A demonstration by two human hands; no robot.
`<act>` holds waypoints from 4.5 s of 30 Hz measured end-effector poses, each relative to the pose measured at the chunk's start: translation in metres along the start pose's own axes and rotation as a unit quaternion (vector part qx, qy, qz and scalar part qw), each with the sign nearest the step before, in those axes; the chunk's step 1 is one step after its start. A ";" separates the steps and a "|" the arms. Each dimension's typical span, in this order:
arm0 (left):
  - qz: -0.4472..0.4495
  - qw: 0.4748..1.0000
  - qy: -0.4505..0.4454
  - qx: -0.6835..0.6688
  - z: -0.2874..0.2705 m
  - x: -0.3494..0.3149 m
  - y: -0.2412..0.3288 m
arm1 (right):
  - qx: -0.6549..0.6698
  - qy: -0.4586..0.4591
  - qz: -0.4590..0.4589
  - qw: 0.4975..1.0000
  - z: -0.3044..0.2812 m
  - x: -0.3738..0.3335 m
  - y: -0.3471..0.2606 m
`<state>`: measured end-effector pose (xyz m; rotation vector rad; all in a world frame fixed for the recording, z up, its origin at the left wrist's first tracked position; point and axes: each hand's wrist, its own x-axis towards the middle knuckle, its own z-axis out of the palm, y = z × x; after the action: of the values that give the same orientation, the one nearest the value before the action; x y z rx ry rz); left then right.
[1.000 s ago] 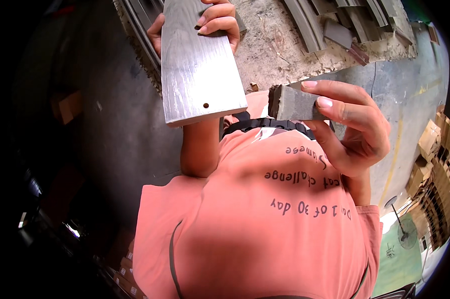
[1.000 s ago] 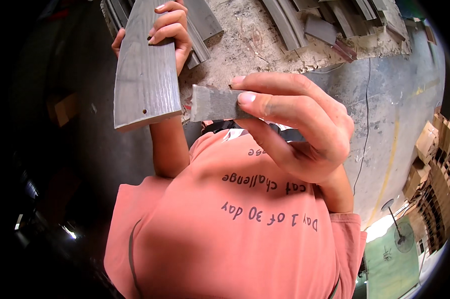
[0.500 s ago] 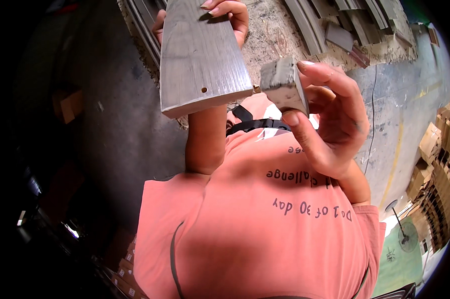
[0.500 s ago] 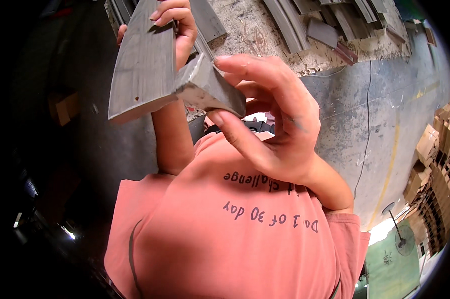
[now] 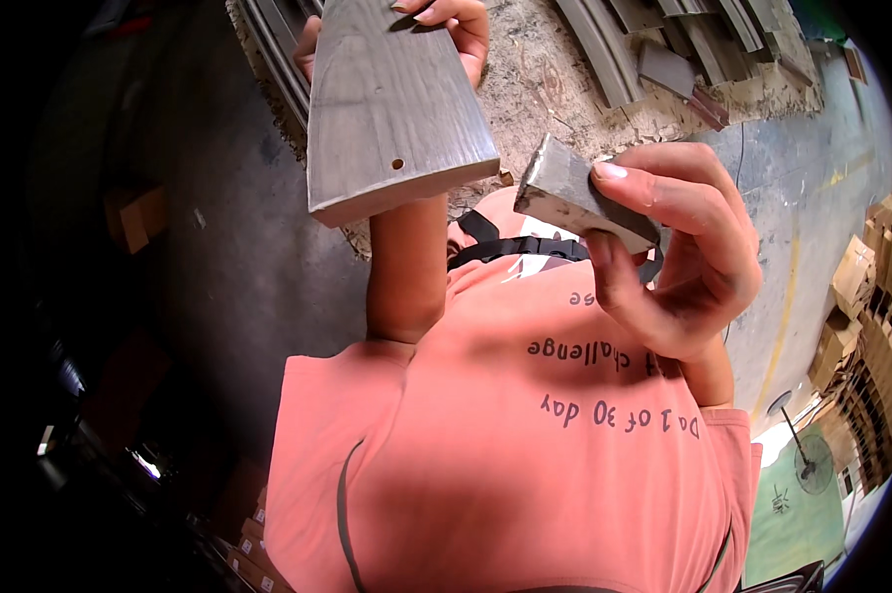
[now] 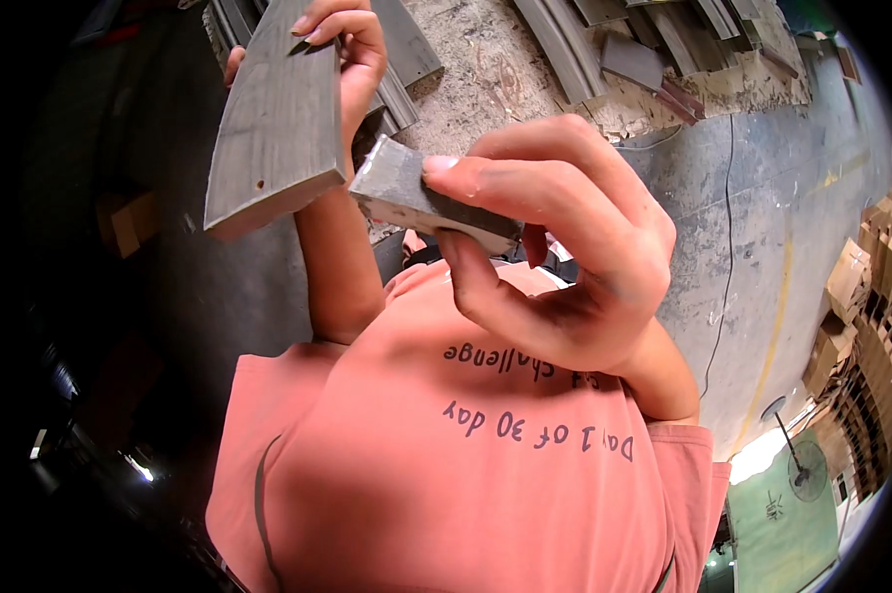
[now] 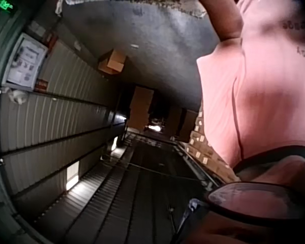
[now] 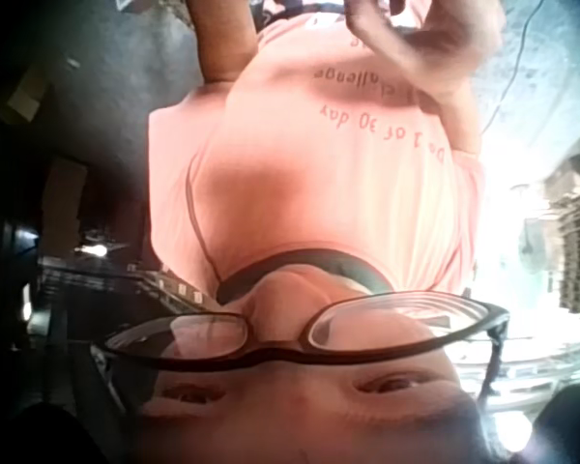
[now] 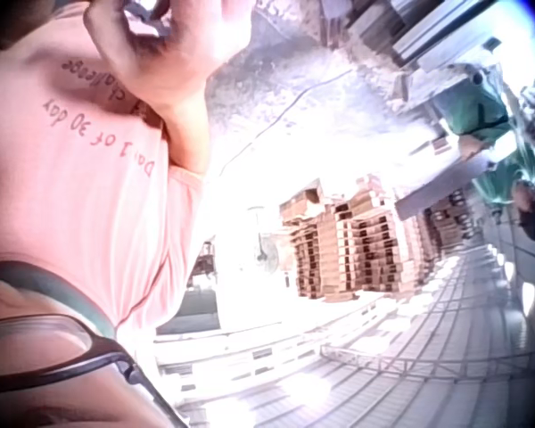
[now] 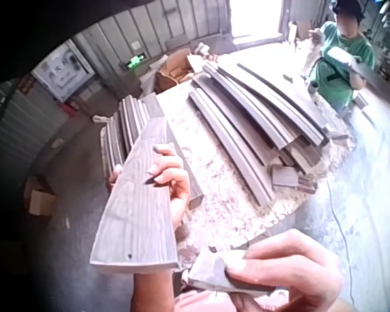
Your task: Using a sanding block to smooth the edges and ends of decorative wood trim pieces.
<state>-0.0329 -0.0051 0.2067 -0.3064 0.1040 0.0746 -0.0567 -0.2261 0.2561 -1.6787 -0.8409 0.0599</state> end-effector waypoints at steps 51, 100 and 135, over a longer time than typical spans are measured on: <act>-0.025 0.997 -0.060 -0.038 -0.012 0.003 0.026 | 0.277 0.024 0.176 0.944 0.021 -0.009 0.005; 0.038 0.999 -0.010 -0.028 -0.002 -0.003 0.009 | 0.170 0.059 0.031 0.983 0.048 -0.004 0.027; 0.048 0.998 0.012 -0.042 0.001 -0.004 0.013 | 0.188 -0.019 0.059 0.980 0.055 -0.002 0.032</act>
<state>-0.0381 0.0072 0.2041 -0.3858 0.1400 0.1699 -0.0679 -0.1825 0.2103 -1.3704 -0.7072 0.3142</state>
